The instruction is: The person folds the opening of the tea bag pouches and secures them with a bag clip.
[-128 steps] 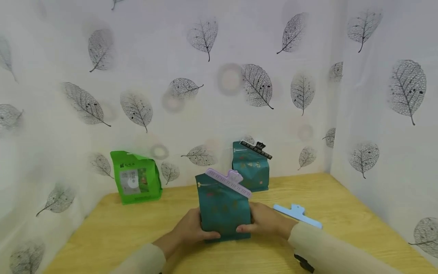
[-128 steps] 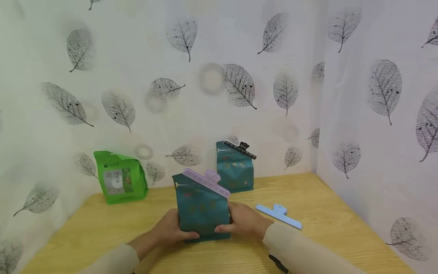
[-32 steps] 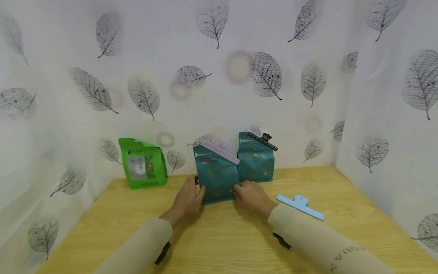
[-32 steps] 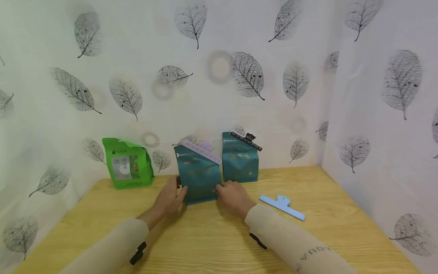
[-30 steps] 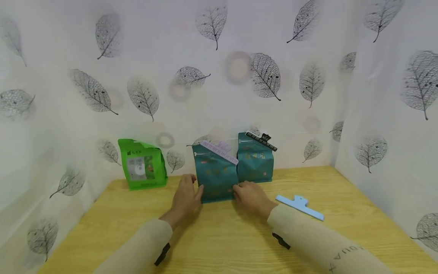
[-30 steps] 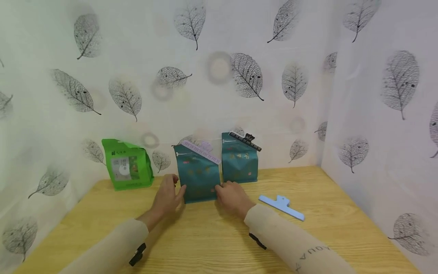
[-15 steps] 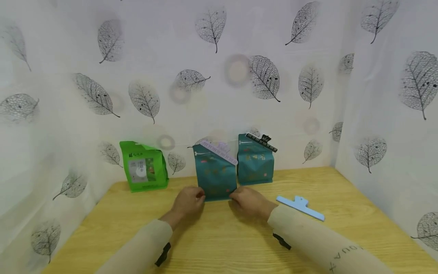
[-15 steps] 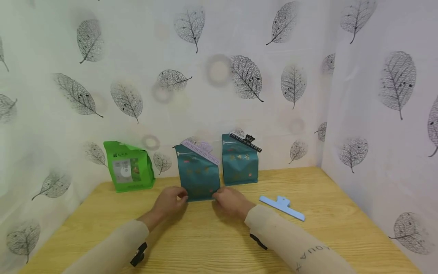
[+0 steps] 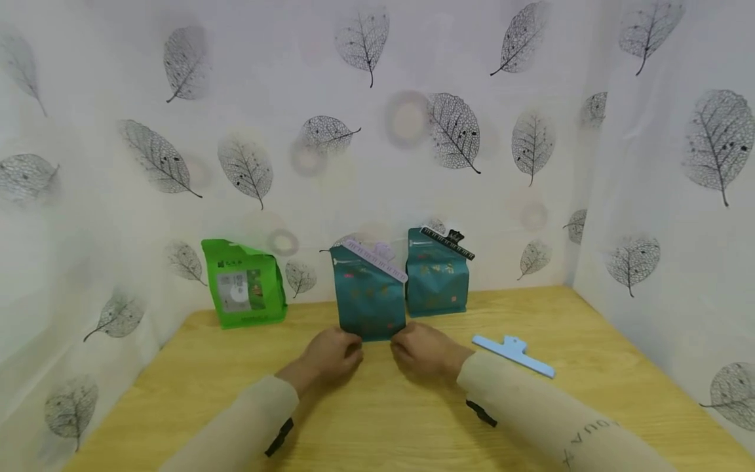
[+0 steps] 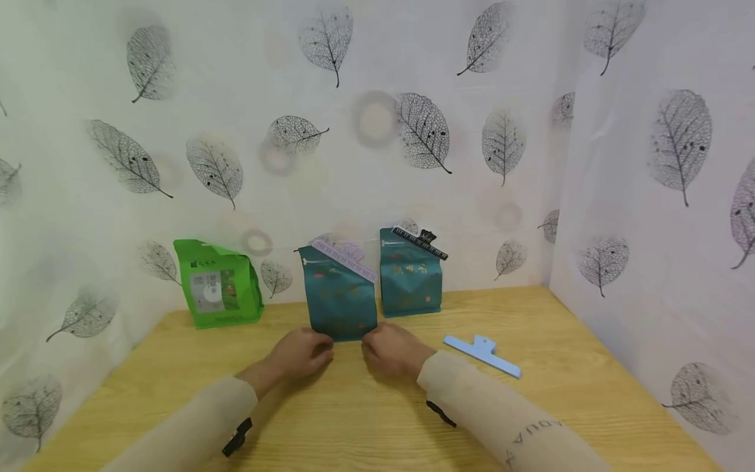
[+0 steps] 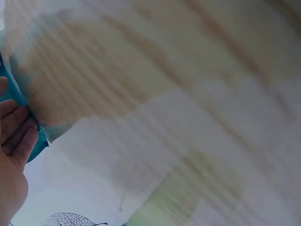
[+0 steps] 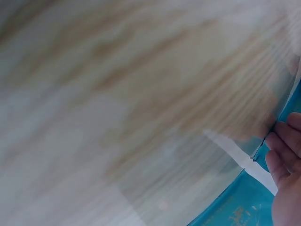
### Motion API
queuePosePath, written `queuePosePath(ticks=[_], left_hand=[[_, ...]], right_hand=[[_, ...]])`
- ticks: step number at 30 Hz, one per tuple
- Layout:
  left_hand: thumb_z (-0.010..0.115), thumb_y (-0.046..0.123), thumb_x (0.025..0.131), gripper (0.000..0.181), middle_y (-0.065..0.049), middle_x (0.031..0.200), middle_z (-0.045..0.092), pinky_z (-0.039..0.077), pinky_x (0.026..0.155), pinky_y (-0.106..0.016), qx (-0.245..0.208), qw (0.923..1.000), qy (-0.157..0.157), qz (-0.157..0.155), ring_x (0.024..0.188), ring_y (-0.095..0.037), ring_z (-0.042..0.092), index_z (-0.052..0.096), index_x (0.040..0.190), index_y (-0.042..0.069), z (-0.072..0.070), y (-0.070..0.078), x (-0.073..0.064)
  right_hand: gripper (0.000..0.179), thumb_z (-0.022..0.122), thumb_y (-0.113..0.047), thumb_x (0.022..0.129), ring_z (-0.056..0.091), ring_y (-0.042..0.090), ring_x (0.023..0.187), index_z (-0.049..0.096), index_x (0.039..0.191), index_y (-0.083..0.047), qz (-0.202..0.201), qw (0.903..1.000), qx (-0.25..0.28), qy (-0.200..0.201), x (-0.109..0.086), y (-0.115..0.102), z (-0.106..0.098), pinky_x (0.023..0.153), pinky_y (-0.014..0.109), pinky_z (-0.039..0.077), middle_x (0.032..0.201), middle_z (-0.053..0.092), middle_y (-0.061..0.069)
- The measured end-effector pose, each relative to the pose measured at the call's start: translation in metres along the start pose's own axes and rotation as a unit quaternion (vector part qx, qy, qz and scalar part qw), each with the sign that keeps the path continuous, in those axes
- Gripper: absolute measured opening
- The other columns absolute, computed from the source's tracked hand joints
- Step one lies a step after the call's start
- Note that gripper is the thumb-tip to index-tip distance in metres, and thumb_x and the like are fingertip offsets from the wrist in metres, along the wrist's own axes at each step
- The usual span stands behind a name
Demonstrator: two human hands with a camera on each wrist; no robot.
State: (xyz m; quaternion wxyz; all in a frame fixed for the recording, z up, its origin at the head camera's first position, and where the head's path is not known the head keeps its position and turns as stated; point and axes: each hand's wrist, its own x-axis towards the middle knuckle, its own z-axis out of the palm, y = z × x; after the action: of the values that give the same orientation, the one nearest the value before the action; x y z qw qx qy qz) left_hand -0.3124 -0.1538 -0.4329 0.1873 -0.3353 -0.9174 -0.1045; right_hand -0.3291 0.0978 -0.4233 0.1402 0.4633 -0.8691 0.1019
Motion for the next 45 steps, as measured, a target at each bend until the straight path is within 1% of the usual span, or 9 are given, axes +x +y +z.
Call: queuePosePath(ticks=[6, 12, 18, 25, 29, 32, 36, 39, 45], left_hand=[[0.068, 0.021, 0.093, 0.017, -0.006, 0.089, 0.075, 0.057, 0.075, -0.038, -0.011, 0.9994, -0.024, -0.024, 0.080, -0.022, 0.069, 0.076, 0.099, 0.007, -0.004, -0.001, 0.002], [0.067, 0.020, 0.094, 0.016, -0.006, 0.087, 0.075, 0.057, 0.075, -0.039, -0.017, 0.9986, -0.043, -0.025, 0.080, -0.022, 0.070, 0.076, 0.099, 0.008, -0.008, -0.003, 0.006], [0.067, 0.022, 0.095, 0.021, -0.010, 0.092, 0.076, 0.057, 0.077, -0.041, -0.007, 0.9979, -0.060, -0.024, 0.084, -0.026, 0.071, 0.075, 0.106, 0.007, -0.009, -0.007, 0.011], [0.067, 0.025, 0.095, 0.023, -0.010, 0.092, 0.075, 0.056, 0.079, -0.041, -0.013, 0.9964, -0.073, -0.041, 0.085, -0.027, 0.070, 0.074, 0.105, 0.005, -0.009, -0.007, 0.017], [0.067, 0.031, 0.096, 0.024, -0.004, 0.070, 0.062, 0.051, 0.064, -0.037, -0.016, 0.9962, -0.073, -0.044, 0.066, -0.020, 0.059, 0.070, 0.089, 0.008, -0.011, -0.007, 0.021], [0.066, 0.036, 0.096, 0.027, -0.001, 0.064, 0.054, 0.047, 0.061, -0.035, -0.020, 0.9955, -0.078, -0.049, 0.062, -0.017, 0.051, 0.068, 0.085, 0.011, -0.011, -0.009, 0.023], [0.065, 0.037, 0.096, 0.037, -0.011, 0.093, 0.074, 0.055, 0.082, -0.040, -0.049, 0.9918, -0.095, -0.070, 0.086, -0.026, 0.069, 0.074, 0.110, 0.004, -0.009, -0.013, 0.025], [0.063, 0.037, 0.097, 0.046, -0.020, 0.117, 0.071, 0.051, 0.097, -0.046, -0.073, 0.9855, -0.120, -0.096, 0.109, -0.034, 0.067, 0.068, 0.125, 0.001, -0.008, -0.015, 0.026], [0.064, 0.040, 0.096, 0.051, -0.019, 0.127, 0.066, 0.047, 0.104, -0.046, -0.083, 0.9773, -0.147, -0.128, 0.120, -0.036, 0.061, 0.064, 0.131, 0.002, -0.007, -0.019, 0.027]], right_hand=[[0.019, 0.055, -0.014, 0.100, 0.067, 0.018, 0.092, 0.073, 0.104, -0.009, 0.026, 0.9995, 0.011, -0.013, 0.001, 0.002, -0.005, 0.089, 0.038, 0.053, 0.097, 0.074, -0.001], [0.020, 0.055, -0.017, 0.099, 0.069, 0.020, 0.094, 0.073, 0.105, -0.010, 0.039, 0.9991, 0.005, -0.015, 0.002, 0.004, -0.005, 0.093, 0.044, 0.050, 0.098, 0.075, 0.000], [0.021, 0.053, -0.021, 0.101, 0.068, 0.019, 0.089, 0.073, 0.102, -0.013, 0.064, 0.9975, -0.010, -0.027, 0.009, 0.006, -0.005, 0.088, 0.043, 0.051, 0.095, 0.074, 0.000], [0.024, 0.052, -0.024, 0.102, 0.067, 0.022, 0.100, 0.072, 0.110, -0.012, 0.096, 0.9939, -0.009, -0.054, 0.014, 0.010, -0.008, 0.096, 0.046, 0.047, 0.107, 0.074, 0.002], [0.027, 0.050, -0.024, 0.103, 0.067, 0.025, 0.104, 0.071, 0.114, -0.010, 0.107, 0.9929, -0.007, -0.053, 0.017, 0.013, -0.008, 0.099, 0.047, 0.045, 0.110, 0.073, 0.006], [0.028, 0.048, -0.023, 0.104, 0.067, 0.026, 0.105, 0.071, 0.115, -0.010, 0.115, 0.9916, -0.008, -0.058, 0.019, 0.016, -0.006, 0.100, 0.048, 0.043, 0.112, 0.073, 0.006], [0.025, 0.047, -0.024, 0.104, 0.066, 0.023, 0.101, 0.070, 0.107, -0.015, 0.119, 0.9899, -0.029, -0.071, 0.020, 0.019, -0.002, 0.097, 0.047, 0.041, 0.109, 0.074, 0.002], [0.024, 0.047, -0.025, 0.104, 0.066, 0.022, 0.099, 0.069, 0.103, -0.018, 0.120, 0.9889, -0.044, -0.076, 0.021, 0.020, 0.001, 0.095, 0.047, 0.041, 0.108, 0.074, 0.001], [0.025, 0.046, -0.026, 0.104, 0.065, 0.024, 0.105, 0.069, 0.109, -0.017, 0.133, 0.9859, -0.046, -0.091, 0.023, 0.019, 0.002, 0.094, 0.047, 0.040, 0.115, 0.073, 0.003]])
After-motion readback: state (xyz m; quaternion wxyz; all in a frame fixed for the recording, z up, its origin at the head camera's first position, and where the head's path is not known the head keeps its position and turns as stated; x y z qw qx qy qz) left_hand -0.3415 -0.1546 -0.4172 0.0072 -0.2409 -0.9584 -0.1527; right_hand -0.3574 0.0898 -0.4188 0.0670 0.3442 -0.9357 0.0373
